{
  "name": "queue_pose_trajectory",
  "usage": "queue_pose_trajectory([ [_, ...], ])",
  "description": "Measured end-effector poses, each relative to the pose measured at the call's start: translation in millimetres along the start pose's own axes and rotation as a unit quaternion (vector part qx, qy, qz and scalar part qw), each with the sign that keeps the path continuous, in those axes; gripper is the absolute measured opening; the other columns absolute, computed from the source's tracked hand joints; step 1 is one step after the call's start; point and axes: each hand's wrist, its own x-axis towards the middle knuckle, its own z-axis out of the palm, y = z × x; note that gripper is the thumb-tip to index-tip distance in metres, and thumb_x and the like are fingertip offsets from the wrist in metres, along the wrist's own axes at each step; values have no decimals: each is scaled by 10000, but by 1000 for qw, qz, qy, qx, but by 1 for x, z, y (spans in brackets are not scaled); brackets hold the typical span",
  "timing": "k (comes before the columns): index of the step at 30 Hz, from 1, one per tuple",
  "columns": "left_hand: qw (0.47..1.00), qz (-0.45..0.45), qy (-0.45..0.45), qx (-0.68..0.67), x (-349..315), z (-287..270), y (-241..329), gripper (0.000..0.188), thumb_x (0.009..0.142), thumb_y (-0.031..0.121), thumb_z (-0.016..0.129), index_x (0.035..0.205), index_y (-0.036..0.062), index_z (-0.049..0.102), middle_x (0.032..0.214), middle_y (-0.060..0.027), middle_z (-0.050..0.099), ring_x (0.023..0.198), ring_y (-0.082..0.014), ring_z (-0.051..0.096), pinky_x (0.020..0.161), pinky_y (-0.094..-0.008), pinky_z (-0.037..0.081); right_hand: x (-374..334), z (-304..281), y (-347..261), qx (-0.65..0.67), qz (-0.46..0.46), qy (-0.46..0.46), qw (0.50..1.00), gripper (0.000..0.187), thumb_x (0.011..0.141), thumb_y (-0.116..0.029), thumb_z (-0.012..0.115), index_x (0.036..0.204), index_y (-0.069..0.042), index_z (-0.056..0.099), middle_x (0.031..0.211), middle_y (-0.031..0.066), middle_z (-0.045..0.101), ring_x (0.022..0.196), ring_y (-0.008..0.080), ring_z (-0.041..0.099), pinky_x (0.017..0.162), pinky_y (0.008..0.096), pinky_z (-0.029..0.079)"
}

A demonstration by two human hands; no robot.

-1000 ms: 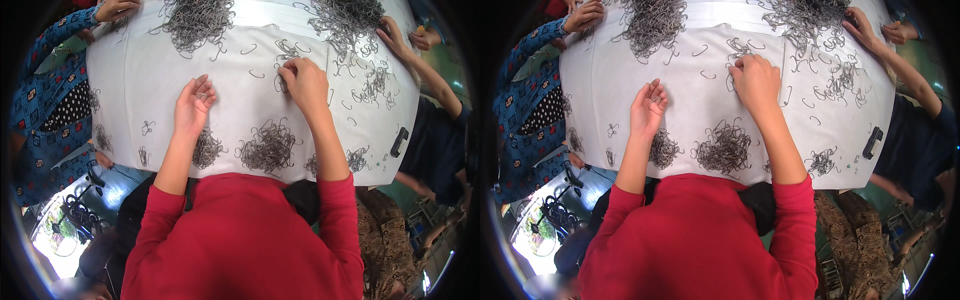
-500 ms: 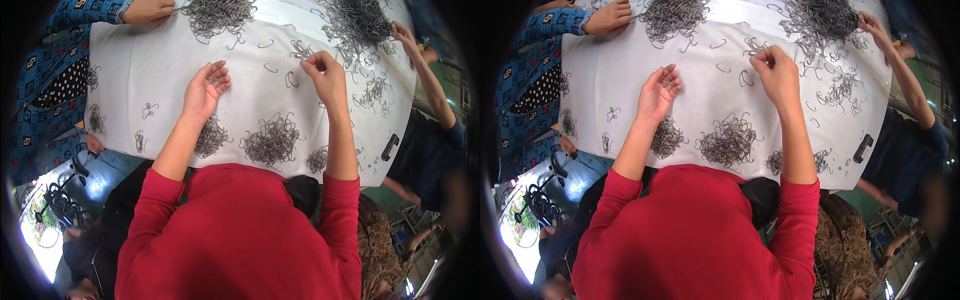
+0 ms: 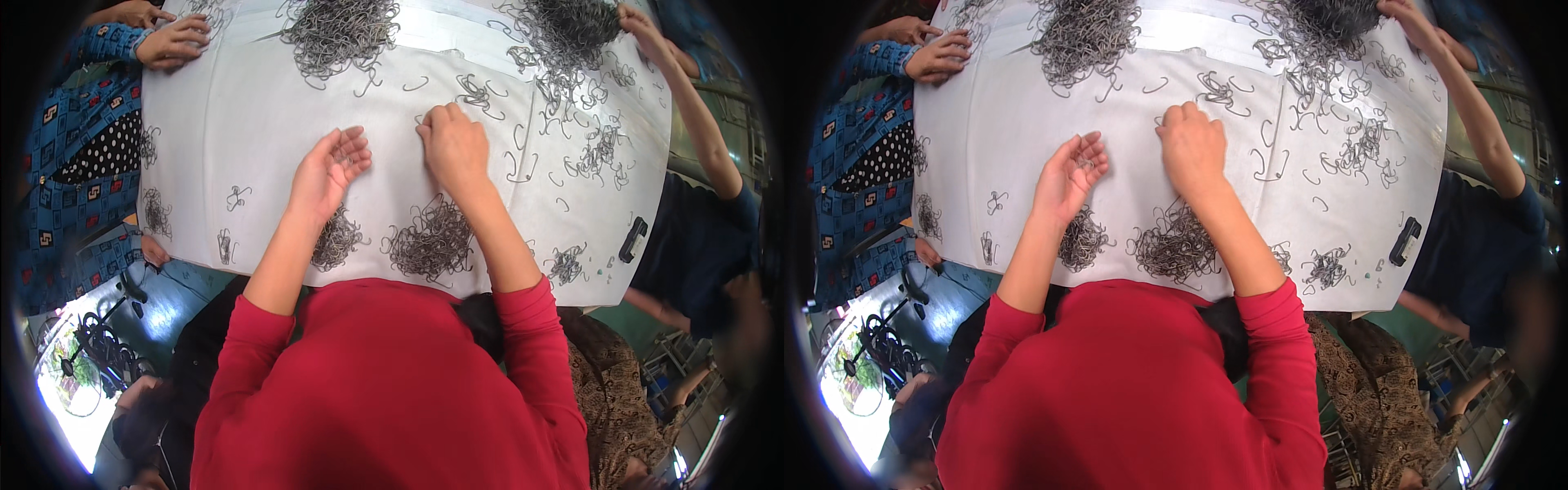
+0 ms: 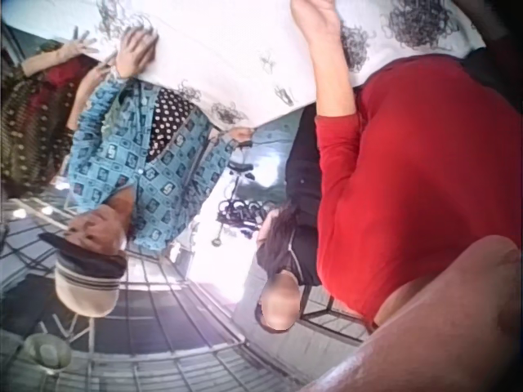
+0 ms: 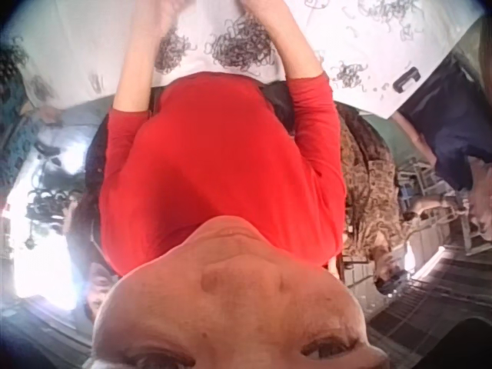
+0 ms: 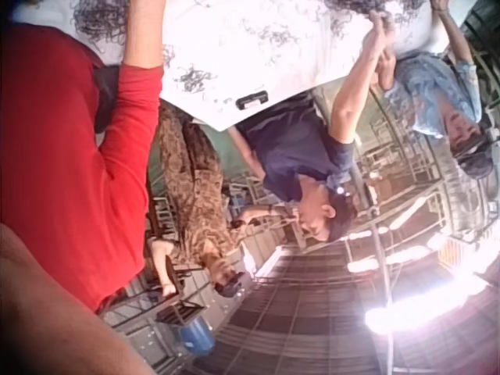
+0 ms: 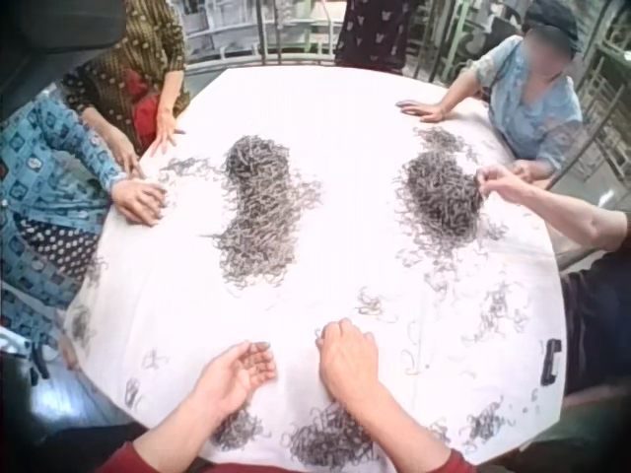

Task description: The person gathers scattered metal paperclips from a white sheet on a table and places them into small piles. They repeatedly pick up individual clips and add them to existing clusters while other people around the table perform the same task.

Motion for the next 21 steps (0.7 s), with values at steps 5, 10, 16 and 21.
queue_pose_trajectory([
  [5, 998, -50, -28, -19, -13, 19, -9, 456, 975, 276, 384, 1231, -95, 454, 1119, -182, 548, 1033, -261, 568, 936, -370, 477, -5, -16, -21, 120, -18, -89, 989, 144, 823, -170, 602, 900, -50, 582, 869, 125, 583, 770, 314, 595, 674, 409, 466],
  [10, 993, -72, -41, -80, -7, 24, -10, 408, 970, 262, 407, 1196, -71, 478, 1082, -163, 573, 989, -250, 588, 887, -349, 505, -3, -28, -14, 121, 68, 13, 990, 401, 829, -213, 600, 1171, -22, 516, 938, 177, 594, 755, 369, 607, 679, 447, 489],
  [16, 997, -57, -9, -43, 0, 16, -10, 391, 962, 260, 427, 1149, -76, 501, 1060, -170, 577, 987, -261, 589, 880, -353, 510, -15, -19, 6, 40, 42, -79, 995, 554, 851, -252, 579, 1322, -15, 409, 975, 176, 595, 736, 343, 621, 643, 432, 500],
  [21, 997, -54, -35, -53, 4, 10, -11, 383, 959, 251, 432, 1144, -76, 503, 1057, -172, 581, 1009, -277, 589, 889, -359, 509, -20, -26, 13, 32, 85, -72, 993, 508, 856, -249, 571, 1298, -32, 444, 957, 162, 580, 755, 338, 619, 661, 426, 501],
])
